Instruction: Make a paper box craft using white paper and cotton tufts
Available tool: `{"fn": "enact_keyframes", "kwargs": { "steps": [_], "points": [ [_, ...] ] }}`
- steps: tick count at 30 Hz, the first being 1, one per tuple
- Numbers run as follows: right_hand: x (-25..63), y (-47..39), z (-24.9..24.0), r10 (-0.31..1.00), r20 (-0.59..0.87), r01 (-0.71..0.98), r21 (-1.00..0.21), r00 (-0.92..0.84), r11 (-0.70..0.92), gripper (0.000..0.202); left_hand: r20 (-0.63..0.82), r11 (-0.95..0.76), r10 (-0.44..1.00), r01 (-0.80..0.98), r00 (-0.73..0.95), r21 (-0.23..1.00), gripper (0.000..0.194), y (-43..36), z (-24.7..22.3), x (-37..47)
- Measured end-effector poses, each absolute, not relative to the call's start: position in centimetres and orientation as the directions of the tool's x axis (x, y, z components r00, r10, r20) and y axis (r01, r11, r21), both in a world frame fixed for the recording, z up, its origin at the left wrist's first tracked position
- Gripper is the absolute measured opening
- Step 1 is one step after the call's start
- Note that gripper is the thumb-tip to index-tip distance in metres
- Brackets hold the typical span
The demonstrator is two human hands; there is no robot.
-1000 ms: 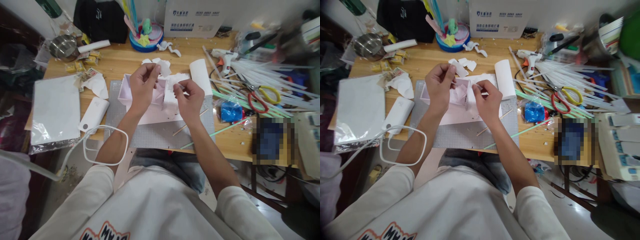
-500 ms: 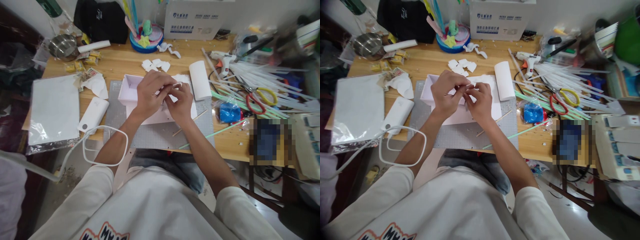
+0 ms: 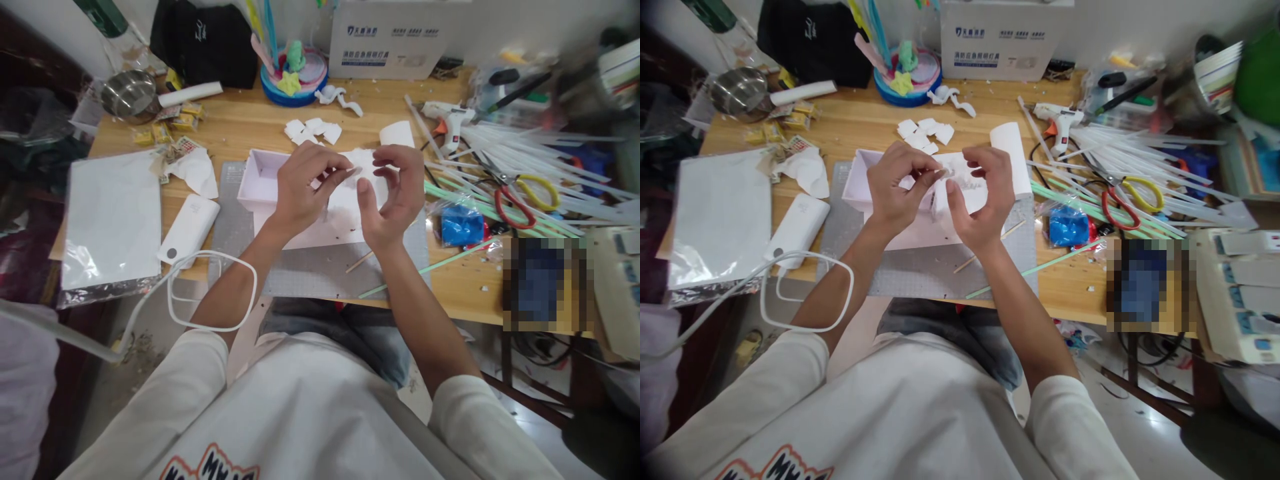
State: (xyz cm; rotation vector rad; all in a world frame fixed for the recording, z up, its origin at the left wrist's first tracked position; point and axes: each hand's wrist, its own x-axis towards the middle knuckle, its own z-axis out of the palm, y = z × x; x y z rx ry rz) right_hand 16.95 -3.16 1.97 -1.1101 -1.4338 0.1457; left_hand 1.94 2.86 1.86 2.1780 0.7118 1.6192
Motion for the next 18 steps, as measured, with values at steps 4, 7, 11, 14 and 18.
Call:
{"fn": "enact_keyframes", "kwargs": {
  "steps": [4, 7, 11, 14, 18],
  "points": [
    [17.1, -2.9, 1.6, 0.686, 0.699, 0.599, -0.643, 0.202, 0.478, 0.026, 0.8, -0.836, 0.547, 0.209, 0.246, 0.507, 0.025, 2.9, 1.8, 2.1],
    [17.2, -2.7, 1.1, 0.713, 0.675, 0.61, -0.65, 0.191, 0.453, 0.022, 0.822, -0.853, 0.517, 0.224, 0.238, 0.471, 0.023, 2.8, 1.9, 2.2],
    [17.2, -2.6, 0.9, 0.726, 0.643, 0.564, -0.703, 0.243, 0.434, 0.022, 0.812, -0.852, 0.521, 0.215, 0.264, 0.477, 0.021, 2.9, 1.9, 2.1],
    [17.1, -2.7, 1.1, 0.762, 0.587, 0.497, -0.764, 0.272, 0.411, 0.02, 0.776, -0.833, 0.554, 0.202, 0.301, 0.515, 0.022, 3.0, 1.7, 1.9],
    [17.0, -2.5, 1.2, 0.727, 0.632, 0.523, -0.729, 0.268, 0.441, 0.018, 0.756, -0.816, 0.578, 0.206, 0.305, 0.541, 0.023, 3.1, 1.5, 1.9]
  ]
}}
